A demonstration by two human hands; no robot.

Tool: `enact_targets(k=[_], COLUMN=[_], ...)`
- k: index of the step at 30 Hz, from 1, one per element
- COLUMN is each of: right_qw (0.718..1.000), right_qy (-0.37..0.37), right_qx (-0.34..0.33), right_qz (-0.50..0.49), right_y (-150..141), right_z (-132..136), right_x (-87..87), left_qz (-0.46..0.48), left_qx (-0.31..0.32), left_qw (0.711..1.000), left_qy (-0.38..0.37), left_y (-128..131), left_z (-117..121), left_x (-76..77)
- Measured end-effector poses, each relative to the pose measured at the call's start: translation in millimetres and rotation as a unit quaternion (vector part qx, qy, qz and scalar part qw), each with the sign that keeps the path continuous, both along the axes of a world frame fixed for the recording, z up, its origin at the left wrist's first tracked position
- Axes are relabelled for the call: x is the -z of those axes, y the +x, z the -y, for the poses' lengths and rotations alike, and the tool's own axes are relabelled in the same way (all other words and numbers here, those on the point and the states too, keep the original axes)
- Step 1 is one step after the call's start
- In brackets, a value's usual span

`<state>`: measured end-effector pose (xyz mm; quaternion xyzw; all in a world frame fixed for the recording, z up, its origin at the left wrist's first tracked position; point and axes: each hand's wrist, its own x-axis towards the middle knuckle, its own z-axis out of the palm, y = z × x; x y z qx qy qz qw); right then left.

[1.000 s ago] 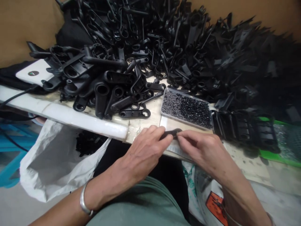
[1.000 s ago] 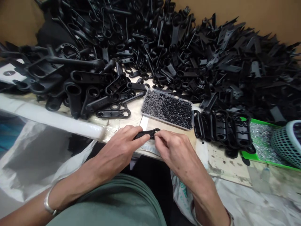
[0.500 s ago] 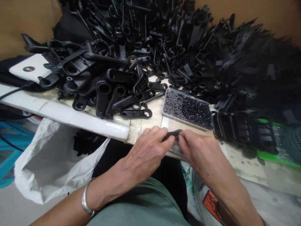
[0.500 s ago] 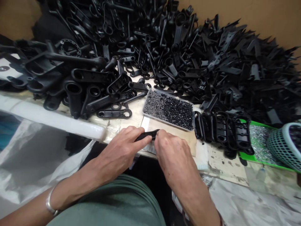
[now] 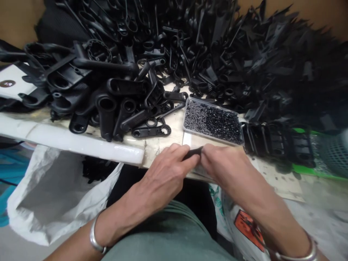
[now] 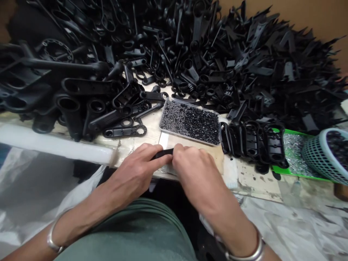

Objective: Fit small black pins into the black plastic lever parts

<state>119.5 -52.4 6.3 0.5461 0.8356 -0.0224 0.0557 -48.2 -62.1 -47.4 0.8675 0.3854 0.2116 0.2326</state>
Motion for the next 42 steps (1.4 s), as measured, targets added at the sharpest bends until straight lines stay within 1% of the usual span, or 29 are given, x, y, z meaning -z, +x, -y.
enact_targets(k=[1, 2, 4, 5, 8, 11, 13, 15, 17, 21, 24, 26, 28, 30, 31, 34, 37, 39, 42], right_qw=[0.997, 0.987, 0.949, 0.926, 0.847, 0.753, 0.699, 0.667, 0.648, 0.621, 0.595, 0.563, 0.524, 0.494, 0.484, 0.470, 0.466, 0.462, 0.453], right_qy=[-0.042, -0.085, -0.155, -0.171, -0.167, -0.178, -0.198, -0.214, -0.220, -0.221, -0.227, -0.236, -0.241, -0.235, -0.231, -0.218, -0.211, -0.208, -0.208], right_qx=[0.018, 0.044, 0.103, 0.138, 0.238, 0.313, 0.333, 0.333, 0.331, 0.335, 0.336, 0.321, 0.286, 0.257, 0.252, 0.263, 0.269, 0.272, 0.279], right_qz=[-0.060, -0.126, -0.253, -0.307, -0.444, -0.551, -0.601, -0.631, -0.650, -0.674, -0.694, -0.725, -0.765, -0.796, -0.805, -0.814, -0.816, -0.818, -0.821], right_y=[8, 15, 27, 31, 40, 46, 47, 47, 47, 46, 44, 41, 36, 33, 32, 31, 32, 31, 29], right_z=[-3, -6, -7, -5, 7, 22, 30, 34, 36, 38, 40, 41, 41, 40, 39, 40, 41, 41, 42], right_x=[-0.1, 0.3, 3.3, 5.9, 16.8, 26.4, 29.9, 31.4, 32.2, 34.7, 36.2, 36.6, 36.5, 36.5, 36.6, 36.7, 36.3, 35.8, 35.6], left_qz=[-0.023, -0.043, -0.075, -0.087, -0.110, -0.116, -0.111, -0.106, -0.110, -0.114, -0.056, -0.008, 0.020, 0.024, 0.018, -0.018, -0.050, -0.061, -0.051], left_qx=[0.006, 0.013, 0.021, 0.024, 0.027, 0.025, 0.020, 0.017, 0.018, 0.026, 0.019, 0.011, 0.012, 0.022, 0.026, 0.023, 0.018, 0.018, 0.013], left_qw=[1.000, 0.999, 0.997, 0.996, 0.993, 0.993, 0.994, 0.994, 0.994, 0.993, 0.997, 0.998, 0.998, 0.999, 0.999, 1.000, 0.998, 0.997, 0.997], left_qy=[-0.003, -0.006, -0.011, -0.012, -0.012, -0.016, -0.011, -0.004, -0.005, -0.035, -0.051, -0.059, -0.057, -0.043, -0.032, 0.007, 0.033, 0.039, 0.061], left_y=[0, 0, -1, -1, -1, -1, 0, 2, 4, 3, 0, -1, 0, 2, 3, 5, 4, 3, 3], left_z=[-1, -1, -2, -2, -3, -3, -4, -4, -5, -5, -4, -2, 0, 3, 5, 11, 14, 15, 16], left_x=[-1.9, -3.9, -7.3, -8.9, -13.2, -16.2, -17.2, -18.3, -20.4, -26.4, -26.8, -25.1, -23.6, -24.0, -25.1, -30.1, -31.4, -27.3, -15.8])
